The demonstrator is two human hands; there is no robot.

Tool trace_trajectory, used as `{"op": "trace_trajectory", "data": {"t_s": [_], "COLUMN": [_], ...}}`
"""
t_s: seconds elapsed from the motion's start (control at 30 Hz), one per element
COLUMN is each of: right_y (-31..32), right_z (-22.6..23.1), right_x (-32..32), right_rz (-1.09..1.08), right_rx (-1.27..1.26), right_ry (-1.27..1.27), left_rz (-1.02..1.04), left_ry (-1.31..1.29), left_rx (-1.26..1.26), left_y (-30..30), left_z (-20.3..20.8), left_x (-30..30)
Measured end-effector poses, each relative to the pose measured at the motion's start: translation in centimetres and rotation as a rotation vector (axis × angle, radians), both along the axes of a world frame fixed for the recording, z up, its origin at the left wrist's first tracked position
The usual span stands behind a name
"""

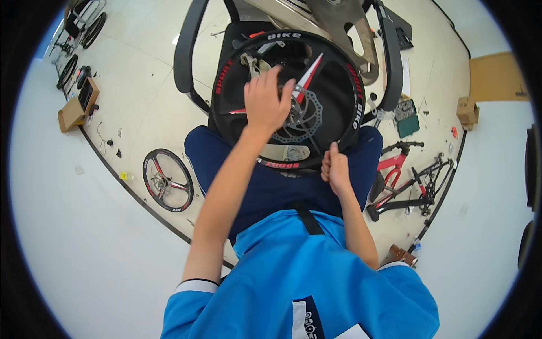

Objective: The person assembles a bicycle wheel by attaching a disc brake rotor to the hub. They insert and tighten multiple bolts by hand, then use a T-handle hex wrench to tighten the bolts further.

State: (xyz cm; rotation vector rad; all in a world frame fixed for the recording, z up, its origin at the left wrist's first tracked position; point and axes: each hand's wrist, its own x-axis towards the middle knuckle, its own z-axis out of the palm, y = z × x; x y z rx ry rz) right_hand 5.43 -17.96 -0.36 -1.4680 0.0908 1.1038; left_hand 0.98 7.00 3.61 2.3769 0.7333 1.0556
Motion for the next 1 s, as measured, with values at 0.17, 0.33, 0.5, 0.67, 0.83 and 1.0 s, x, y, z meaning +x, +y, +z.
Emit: {"op": "trace_trajectory", "data": {"t_s": [0.17, 0.33, 0.5, 0.67, 0.83, 1.0], "right_y": [-2.0, -2.1, -3.1, -3.9, -3.2, -0.5], "right_z": [-1.2, -1.6, -2.6, -2.2, 0.5, 1.5], "right_x": [-1.5, -0.8, -1.1, -1.7, -1.2, 0.9], "right_rz": [0.175, 0.207, 0.198, 0.208, 0.145, 0.225], "right_rx": [-0.048, -0.057, -0.038, -0.077, -0.043, 0.053], "right_ry": [-0.070, -0.246, -0.265, -0.211, -0.115, -0.273], "left_rz": [-0.868, -1.015, -0.935, -0.692, -0.333, -0.041], "left_ry": [0.549, 0.628, 0.687, 0.594, 0.401, 0.324], "left_rx": [0.352, 0.492, 0.406, 0.186, -0.126, -0.326], "left_y": [3.1, 2.0, 2.1, 3.0, 4.0, 4.0], "left_z": [1.9, 0.8, 0.9, 1.6, 2.2, 1.0], "left_x": [5.4, 7.6, 7.8, 6.2, 4.0, 2.1]}}
